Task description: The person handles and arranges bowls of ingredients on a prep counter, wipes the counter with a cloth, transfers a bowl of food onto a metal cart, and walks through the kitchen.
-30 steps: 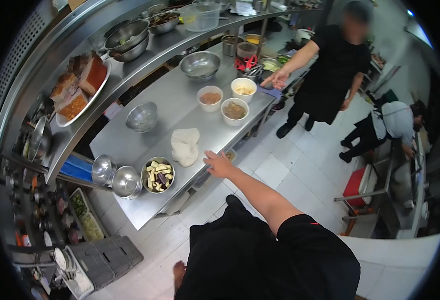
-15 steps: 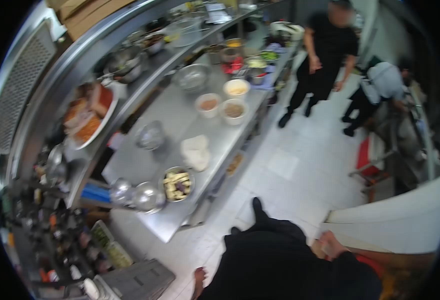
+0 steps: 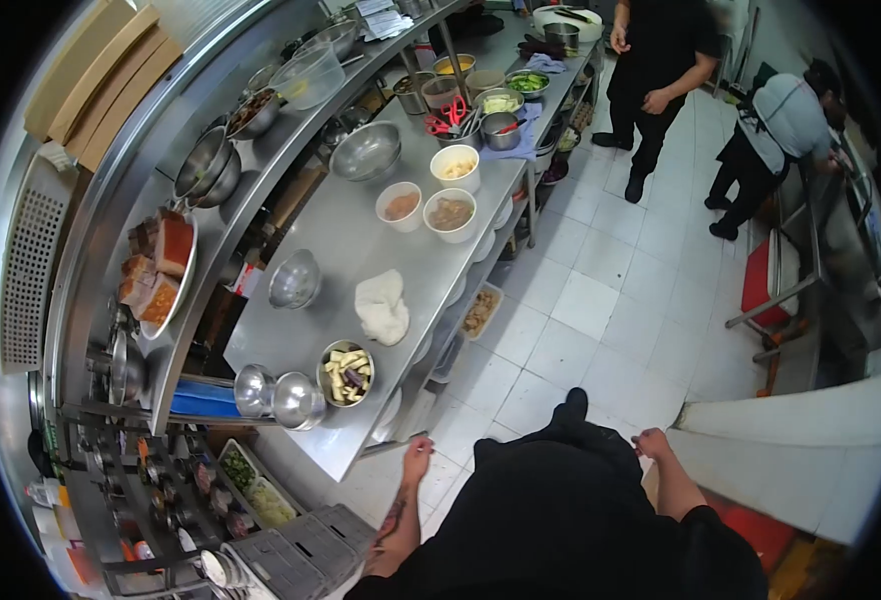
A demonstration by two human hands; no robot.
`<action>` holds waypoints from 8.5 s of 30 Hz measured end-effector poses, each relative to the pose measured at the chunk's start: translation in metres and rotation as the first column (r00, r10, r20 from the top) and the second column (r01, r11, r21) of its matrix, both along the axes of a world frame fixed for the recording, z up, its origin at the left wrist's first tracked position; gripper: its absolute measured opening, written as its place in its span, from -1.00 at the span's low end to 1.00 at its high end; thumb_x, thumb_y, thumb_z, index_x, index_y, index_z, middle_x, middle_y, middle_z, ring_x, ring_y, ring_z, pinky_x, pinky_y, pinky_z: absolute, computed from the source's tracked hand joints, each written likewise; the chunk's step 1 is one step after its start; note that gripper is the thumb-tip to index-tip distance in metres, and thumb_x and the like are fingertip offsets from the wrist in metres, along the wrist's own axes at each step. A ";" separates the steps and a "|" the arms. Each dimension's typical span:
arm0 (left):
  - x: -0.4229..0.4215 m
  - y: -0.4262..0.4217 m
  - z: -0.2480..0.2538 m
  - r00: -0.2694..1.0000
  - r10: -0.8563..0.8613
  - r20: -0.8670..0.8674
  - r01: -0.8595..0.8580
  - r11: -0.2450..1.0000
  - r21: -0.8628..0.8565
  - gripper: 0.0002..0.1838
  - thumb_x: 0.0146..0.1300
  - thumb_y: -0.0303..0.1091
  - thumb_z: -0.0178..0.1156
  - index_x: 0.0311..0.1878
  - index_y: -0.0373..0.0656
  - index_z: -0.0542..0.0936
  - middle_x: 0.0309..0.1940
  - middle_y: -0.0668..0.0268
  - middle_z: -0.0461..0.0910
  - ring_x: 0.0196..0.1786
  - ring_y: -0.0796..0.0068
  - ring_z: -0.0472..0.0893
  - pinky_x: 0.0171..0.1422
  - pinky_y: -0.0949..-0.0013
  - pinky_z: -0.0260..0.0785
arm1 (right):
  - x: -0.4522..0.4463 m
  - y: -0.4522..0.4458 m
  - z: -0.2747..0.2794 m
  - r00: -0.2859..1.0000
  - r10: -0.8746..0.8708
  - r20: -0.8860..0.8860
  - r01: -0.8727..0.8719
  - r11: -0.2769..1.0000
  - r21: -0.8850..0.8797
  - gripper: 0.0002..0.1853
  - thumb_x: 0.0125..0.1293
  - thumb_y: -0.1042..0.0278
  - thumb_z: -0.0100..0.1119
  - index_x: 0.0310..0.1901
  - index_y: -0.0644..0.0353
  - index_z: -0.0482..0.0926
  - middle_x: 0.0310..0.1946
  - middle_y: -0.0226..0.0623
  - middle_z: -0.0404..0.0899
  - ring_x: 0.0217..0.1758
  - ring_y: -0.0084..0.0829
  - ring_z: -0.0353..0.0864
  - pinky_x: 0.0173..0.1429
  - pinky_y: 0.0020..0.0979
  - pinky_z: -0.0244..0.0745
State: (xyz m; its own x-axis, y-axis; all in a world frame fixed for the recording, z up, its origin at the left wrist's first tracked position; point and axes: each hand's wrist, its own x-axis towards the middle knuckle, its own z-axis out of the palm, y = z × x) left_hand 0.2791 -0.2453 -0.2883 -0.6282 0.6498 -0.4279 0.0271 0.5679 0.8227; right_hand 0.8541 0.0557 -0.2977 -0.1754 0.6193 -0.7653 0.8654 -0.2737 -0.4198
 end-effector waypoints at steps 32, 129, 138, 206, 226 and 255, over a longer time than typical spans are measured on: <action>-0.150 0.742 0.223 0.432 -0.582 -0.689 0.424 0.805 -0.414 -0.05 0.05 0.43 0.16 0.51 0.45 0.08 0.55 0.07 -0.20 0.57 -0.14 -0.23 0.35 -0.60 -0.19 | -0.007 0.392 0.026 0.959 -0.283 -0.009 0.252 0.868 -0.427 -0.70 0.32 0.02 0.17 -0.27 0.10 0.64 -0.43 -0.41 0.63 -0.47 -0.46 0.58 -0.49 -0.36 0.44; -0.074 0.767 0.249 0.872 0.184 0.453 -0.477 0.524 0.706 -0.43 0.44 -0.08 0.02 0.33 -0.27 0.21 0.20 0.16 0.37 0.31 0.41 0.32 0.37 0.31 0.17 | -0.557 0.635 0.297 0.095 0.398 -0.912 -0.140 0.913 0.384 -0.12 0.14 0.38 0.34 0.46 0.33 0.08 0.34 -0.07 0.27 0.34 -0.30 0.37 0.40 -0.28 0.29; -0.070 0.763 0.255 0.895 0.094 0.437 -0.436 0.399 0.807 -0.12 0.21 0.07 0.26 0.41 -0.18 0.06 0.30 0.14 0.23 0.40 0.29 0.22 0.45 0.21 0.08 | -0.548 0.638 0.292 0.142 0.396 -0.907 -0.226 0.905 0.360 -0.21 0.23 0.30 0.30 0.43 0.32 0.15 0.36 -0.13 0.29 0.38 -0.29 0.34 0.43 -0.28 0.22; -0.053 0.738 0.238 0.684 0.292 0.668 -0.717 0.438 0.542 -0.44 0.45 -0.12 -0.02 0.39 -0.14 0.13 0.28 0.14 0.35 0.30 0.28 0.46 0.28 0.16 0.46 | -0.565 0.617 0.320 0.167 0.742 -0.649 -0.093 0.667 0.739 -0.88 0.14 0.60 0.33 -0.27 0.27 0.62 -0.19 -0.29 0.60 -0.53 -0.78 0.39 -0.49 -0.67 0.29; -0.098 0.766 0.126 0.359 0.279 0.891 -0.862 0.466 0.201 -0.63 0.32 -0.37 0.05 0.15 -0.29 0.34 0.08 0.08 0.45 0.12 0.18 0.53 0.25 0.11 0.47 | -0.464 0.677 0.198 0.239 0.971 0.000 -0.849 0.209 0.485 -0.54 0.29 -0.04 0.17 0.04 0.16 0.59 -0.06 -0.07 0.61 0.04 -0.05 0.57 0.10 -0.16 0.48; -0.048 0.540 0.075 0.819 0.516 -0.251 -0.499 0.856 0.133 -0.79 0.32 -0.48 0.18 0.00 -0.26 0.57 -0.21 0.25 0.68 -0.22 0.55 0.64 -0.08 0.47 0.49 | -0.231 0.762 -0.120 0.966 0.253 -0.041 -0.248 0.880 -0.406 -0.82 0.24 0.47 0.13 -0.14 0.29 0.59 -0.40 -0.16 0.65 -0.44 -0.28 0.70 -0.37 -0.22 0.65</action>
State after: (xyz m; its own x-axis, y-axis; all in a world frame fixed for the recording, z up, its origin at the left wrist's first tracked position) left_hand 0.2308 0.2944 -0.2134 -0.9600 0.2255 -0.1662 -0.0279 0.5133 0.8578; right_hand 0.6234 0.8176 -0.4178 -0.2719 0.1927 -0.9428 0.9323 -0.1903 -0.3077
